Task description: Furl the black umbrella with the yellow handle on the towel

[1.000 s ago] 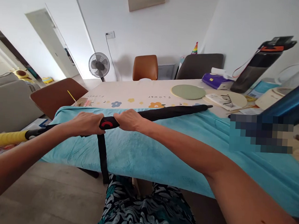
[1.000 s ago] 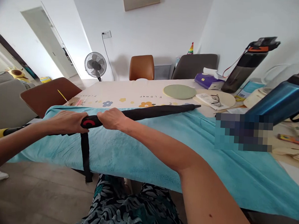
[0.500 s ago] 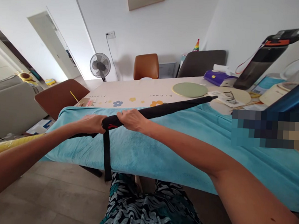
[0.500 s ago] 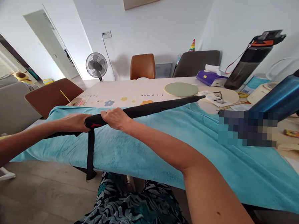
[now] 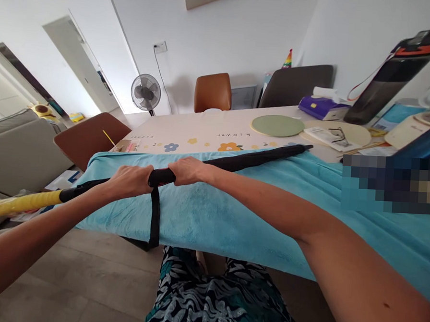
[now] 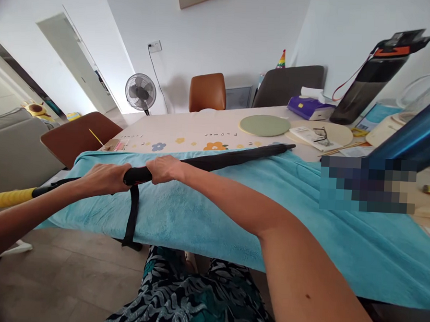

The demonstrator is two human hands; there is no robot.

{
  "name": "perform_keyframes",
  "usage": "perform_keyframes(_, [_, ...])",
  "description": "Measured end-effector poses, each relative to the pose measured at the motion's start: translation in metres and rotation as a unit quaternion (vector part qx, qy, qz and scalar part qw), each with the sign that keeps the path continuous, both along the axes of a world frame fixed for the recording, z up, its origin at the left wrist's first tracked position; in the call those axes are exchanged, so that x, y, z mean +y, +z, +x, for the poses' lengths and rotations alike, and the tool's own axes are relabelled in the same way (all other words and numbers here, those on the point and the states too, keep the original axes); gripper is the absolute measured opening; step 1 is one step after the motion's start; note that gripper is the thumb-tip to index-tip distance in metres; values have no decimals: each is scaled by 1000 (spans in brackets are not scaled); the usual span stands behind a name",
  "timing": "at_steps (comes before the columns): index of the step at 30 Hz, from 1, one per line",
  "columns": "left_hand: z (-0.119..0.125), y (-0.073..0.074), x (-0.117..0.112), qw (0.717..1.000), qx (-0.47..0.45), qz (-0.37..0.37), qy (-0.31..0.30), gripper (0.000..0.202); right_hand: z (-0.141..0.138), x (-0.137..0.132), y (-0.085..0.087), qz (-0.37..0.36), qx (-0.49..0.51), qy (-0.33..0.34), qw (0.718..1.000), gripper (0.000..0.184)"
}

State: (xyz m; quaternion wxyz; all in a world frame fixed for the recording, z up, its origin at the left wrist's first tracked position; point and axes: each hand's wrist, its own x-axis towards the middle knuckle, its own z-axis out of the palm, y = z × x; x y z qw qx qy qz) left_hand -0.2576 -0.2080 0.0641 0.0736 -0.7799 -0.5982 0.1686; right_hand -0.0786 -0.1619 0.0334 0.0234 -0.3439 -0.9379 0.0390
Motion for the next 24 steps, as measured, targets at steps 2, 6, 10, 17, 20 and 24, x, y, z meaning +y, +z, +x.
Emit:
perform_keyframes(2, [-1,2,3,1000,-7,-28,7,35,1,-8,-8,64,24,-3,998,23])
perform_keyframes(6, [-3,10,9,990,-47,-132,19,33,3,-19,-19,144,30,-7,989,21])
perform_keyframes(10, [-5,10,18,973,-106,-202,28,34,5,-18,-29,200,40,-19,979,24])
perform_keyframes(17, [6,-1,28,997,-47,-61,3,32,11,-11,-41,243,70,-74,965,27])
perform_keyframes(20, [13,-3,27,999,-34,-28,-12,29,17,-12,-39,232,72,-93,966,25])
perform_keyframes(24, [15,-11,25,999,-31,-24,-13,29,25,-17,-34,177,66,-74,979,26])
